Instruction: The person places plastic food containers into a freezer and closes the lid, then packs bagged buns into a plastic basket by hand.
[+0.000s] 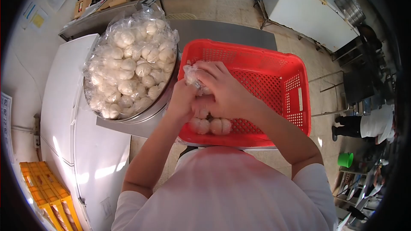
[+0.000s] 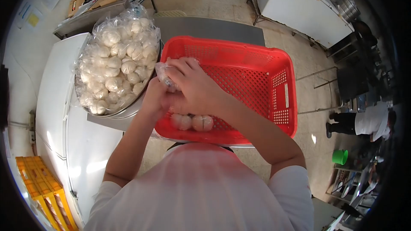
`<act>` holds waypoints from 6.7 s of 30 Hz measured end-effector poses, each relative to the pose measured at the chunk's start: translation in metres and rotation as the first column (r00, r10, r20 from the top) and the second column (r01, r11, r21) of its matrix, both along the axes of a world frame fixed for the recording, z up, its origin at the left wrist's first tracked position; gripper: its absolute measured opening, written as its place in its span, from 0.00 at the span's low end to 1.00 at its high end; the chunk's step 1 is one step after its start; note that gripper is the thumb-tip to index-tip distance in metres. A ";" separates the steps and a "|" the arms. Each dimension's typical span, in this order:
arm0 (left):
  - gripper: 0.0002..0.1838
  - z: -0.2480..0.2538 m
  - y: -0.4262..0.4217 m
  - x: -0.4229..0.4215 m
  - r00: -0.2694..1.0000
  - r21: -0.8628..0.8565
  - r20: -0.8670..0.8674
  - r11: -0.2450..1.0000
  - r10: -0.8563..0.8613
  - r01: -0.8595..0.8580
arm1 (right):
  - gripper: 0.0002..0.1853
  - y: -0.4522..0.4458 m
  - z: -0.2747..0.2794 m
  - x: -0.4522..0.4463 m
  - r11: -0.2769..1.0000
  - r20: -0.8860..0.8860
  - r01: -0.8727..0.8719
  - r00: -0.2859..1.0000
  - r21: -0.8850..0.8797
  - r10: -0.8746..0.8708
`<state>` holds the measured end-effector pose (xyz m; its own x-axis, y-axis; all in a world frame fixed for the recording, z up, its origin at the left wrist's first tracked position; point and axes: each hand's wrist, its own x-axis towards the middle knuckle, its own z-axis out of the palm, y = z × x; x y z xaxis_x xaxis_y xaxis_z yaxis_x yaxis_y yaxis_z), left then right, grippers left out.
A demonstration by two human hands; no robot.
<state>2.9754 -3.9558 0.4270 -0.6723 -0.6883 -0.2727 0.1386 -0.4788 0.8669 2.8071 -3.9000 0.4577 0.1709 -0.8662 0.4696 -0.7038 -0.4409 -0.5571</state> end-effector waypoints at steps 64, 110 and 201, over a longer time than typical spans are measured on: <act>0.28 -0.043 -0.018 0.009 0.979 -0.066 0.058 0.978 -0.196 0.200 | 0.30 0.037 -0.014 0.008 0.988 -0.063 -0.012 0.998 0.152 0.022; 0.18 0.034 -0.156 0.005 0.969 -0.818 -0.068 0.543 0.238 -0.191 | 0.31 -0.044 -0.034 -0.055 0.911 0.130 0.395 0.903 0.119 -0.409; 0.16 -0.045 -0.131 0.171 0.165 -0.970 0.124 0.085 0.979 0.227 | 0.32 -0.036 -0.131 -0.056 0.734 -0.137 0.449 0.885 0.510 -0.446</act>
<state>3.1469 -4.0872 0.3819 -0.0052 -0.7676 0.6409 -0.9181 0.2577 0.3013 2.7510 -3.9359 0.3267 -0.2971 -0.9525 -0.0667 -0.7495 0.2759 -0.6018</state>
